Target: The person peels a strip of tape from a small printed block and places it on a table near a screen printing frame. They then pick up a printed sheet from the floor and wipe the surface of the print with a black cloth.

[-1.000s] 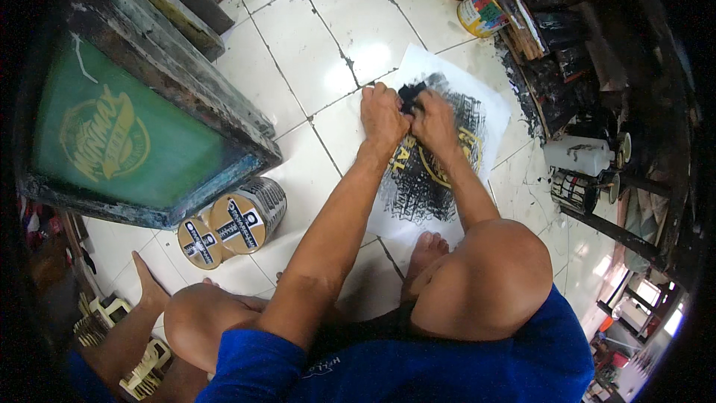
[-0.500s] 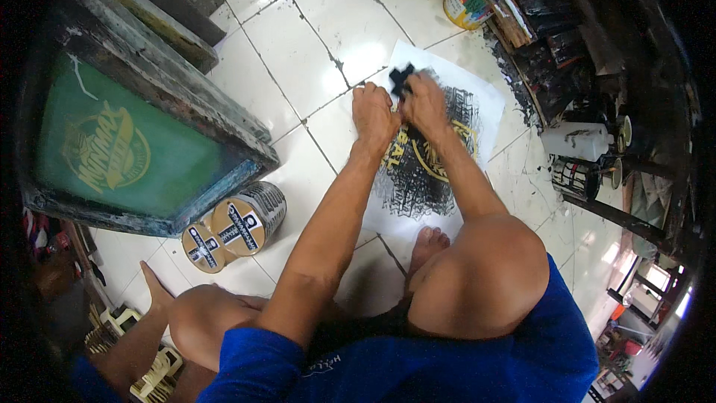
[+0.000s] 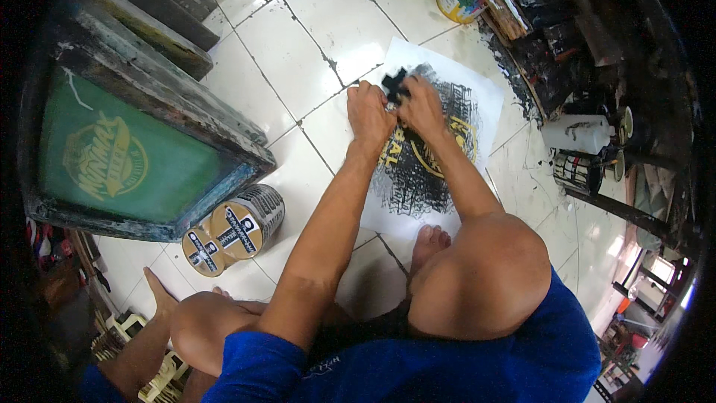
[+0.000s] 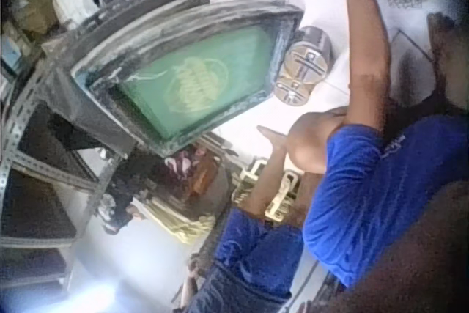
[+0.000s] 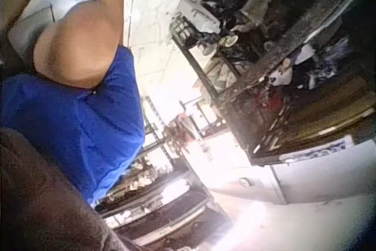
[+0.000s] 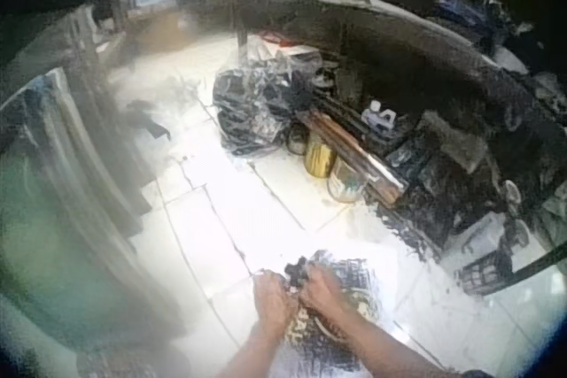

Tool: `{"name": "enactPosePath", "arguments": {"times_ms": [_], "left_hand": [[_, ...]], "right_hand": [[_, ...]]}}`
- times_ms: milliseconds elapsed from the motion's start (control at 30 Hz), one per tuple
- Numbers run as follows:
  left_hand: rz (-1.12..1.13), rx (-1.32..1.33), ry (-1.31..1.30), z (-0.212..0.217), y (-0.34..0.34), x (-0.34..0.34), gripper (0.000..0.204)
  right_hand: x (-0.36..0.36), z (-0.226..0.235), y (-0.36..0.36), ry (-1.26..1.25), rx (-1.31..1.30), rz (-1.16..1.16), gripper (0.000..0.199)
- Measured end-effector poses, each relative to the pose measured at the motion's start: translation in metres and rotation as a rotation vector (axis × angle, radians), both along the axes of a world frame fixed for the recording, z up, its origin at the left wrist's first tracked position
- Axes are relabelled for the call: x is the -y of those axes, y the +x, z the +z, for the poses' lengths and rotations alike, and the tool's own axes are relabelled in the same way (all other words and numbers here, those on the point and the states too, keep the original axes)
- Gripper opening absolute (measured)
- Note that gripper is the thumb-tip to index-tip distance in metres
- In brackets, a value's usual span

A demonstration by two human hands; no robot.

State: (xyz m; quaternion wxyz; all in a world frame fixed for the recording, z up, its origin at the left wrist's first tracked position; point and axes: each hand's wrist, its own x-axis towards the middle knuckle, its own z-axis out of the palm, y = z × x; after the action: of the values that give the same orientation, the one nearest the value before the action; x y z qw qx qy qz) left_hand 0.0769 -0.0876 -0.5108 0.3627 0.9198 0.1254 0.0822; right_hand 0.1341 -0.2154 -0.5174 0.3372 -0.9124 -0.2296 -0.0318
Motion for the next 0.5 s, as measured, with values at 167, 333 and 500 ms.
{"name": "enactPosePath", "arguments": {"times_ms": [167,333,500], "left_hand": [[0.014,0.011,0.008,-0.007,-0.001,-0.006,0.031],[0.016,0.078,0.045,-0.01,0.0,-0.002,0.032],[-0.003,-0.03,-0.035,-0.002,-0.001,-0.005,0.043]], "right_hand": [[-0.009,-0.006,0.009,0.001,0.025,0.022,0.019],[-0.003,0.004,0.004,0.025,-0.043,0.036,0.022],[-0.005,-0.007,0.026,0.001,0.017,0.029,0.019]]}}
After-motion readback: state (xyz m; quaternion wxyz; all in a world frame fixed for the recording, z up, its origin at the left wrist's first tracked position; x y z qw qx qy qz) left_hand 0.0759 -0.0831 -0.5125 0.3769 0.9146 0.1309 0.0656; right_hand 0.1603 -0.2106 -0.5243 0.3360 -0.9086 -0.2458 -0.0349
